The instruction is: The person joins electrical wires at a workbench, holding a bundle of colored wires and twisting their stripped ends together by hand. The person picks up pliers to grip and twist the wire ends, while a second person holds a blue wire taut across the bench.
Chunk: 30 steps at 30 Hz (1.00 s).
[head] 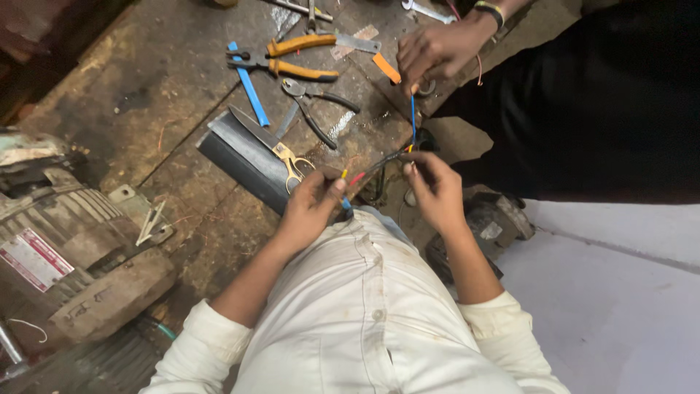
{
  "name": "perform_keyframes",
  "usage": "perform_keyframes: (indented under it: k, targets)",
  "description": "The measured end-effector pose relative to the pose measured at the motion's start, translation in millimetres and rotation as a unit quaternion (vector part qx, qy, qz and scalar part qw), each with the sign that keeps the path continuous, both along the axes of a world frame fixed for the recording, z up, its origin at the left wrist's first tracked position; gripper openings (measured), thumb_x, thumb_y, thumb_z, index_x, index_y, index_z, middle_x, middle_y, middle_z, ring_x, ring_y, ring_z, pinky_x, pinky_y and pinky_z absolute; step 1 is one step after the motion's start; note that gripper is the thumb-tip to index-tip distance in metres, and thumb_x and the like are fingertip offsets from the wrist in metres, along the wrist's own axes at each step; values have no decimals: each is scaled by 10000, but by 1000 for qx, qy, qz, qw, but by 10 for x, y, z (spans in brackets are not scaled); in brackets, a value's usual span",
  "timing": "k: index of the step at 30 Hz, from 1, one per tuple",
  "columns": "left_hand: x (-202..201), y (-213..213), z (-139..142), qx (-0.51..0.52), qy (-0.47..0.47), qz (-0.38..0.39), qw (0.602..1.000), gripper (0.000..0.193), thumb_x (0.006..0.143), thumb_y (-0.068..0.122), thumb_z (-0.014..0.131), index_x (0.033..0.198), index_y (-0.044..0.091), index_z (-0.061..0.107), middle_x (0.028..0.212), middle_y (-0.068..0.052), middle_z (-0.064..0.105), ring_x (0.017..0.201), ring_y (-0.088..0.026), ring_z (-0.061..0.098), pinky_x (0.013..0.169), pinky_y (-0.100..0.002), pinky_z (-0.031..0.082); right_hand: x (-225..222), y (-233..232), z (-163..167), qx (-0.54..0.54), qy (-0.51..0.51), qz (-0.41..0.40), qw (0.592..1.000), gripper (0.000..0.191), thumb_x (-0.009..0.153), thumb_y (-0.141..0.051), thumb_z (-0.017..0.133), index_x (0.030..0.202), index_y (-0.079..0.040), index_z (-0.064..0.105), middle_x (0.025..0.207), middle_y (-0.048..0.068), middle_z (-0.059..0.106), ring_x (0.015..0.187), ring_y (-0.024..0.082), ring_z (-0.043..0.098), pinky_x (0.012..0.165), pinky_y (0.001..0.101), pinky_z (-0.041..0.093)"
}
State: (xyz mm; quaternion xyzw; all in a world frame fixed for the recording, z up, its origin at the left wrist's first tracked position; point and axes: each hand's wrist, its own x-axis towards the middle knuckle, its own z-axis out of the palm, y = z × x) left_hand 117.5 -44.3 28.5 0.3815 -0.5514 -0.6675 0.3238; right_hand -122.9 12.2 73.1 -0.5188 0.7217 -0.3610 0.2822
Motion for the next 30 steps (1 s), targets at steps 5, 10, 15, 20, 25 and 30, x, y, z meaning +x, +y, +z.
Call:
perform_keyframes:
  k: [5, 10, 15, 20, 25, 30]
  targets:
    - [-112, -54, 96, 79, 31, -18, 996, 235, 1032, 178, 620, 1205, 24, 580, 875, -40, 691, 801, -91, 656, 736, -250, 542, 106, 78, 342, -70, 53, 54, 995, 391, 902, -47, 669, 1286, 12, 631, 1084, 133, 678, 858, 146, 643, 749, 272, 525]
    - [-169, -22, 157, 70, 33, -31, 997, 237, 1002, 145, 644, 1175, 24, 537, 875, -40, 730, 820, -88, 696, 726, -243, 559, 257, 71, 442, 40, -142, 21, 989, 208, 967, -118, 740, 1144, -10, 721, 921, 41, 720, 786, 73, 623, 702, 253, 524]
    - [-233, 25, 132, 67, 85, -17, 994, 209, 1015, 110, 672, 1165, 9, 566, 960, -51, 725, 872, -97, 688, 769, -257, 562, 359, -79, 275, 99, -403, -27, 910, 191, 954, -127, 731, 1090, 5, 707, 930, 26, 720, 810, 87, 656, 711, 252, 555]
    - [-200, -5, 149, 72, 30, -14, 997, 206, 985, 118, 695, 1134, 6, 606, 967, -59, 721, 874, -111, 724, 757, -260, 592, 394, -101, 171, 74, -409, -22, 909, 169, 953, -98, 727, 1072, 14, 685, 972, 46, 718, 867, 88, 671, 765, 259, 561]
    - [-216, -16, 250, 40, 20, -8, 999, 233, 968, 118, 710, 1133, -22, 625, 1050, -66, 655, 868, -140, 745, 753, -272, 616, 394, -108, 68, 74, -447, -39, 890, 119, 946, -72, 717, 1029, 1, 674, 969, 45, 713, 878, 99, 691, 791, 291, 607]
    - [-208, -40, 353, 37, -12, -11, 999, 232, 975, 127, 707, 1125, -34, 632, 1061, -77, 666, 858, -144, 763, 741, -271, 629, 328, -75, 20, 96, -421, -25, 902, 131, 968, -81, 721, 1047, 23, 709, 963, 64, 724, 871, 111, 683, 782, 279, 576]
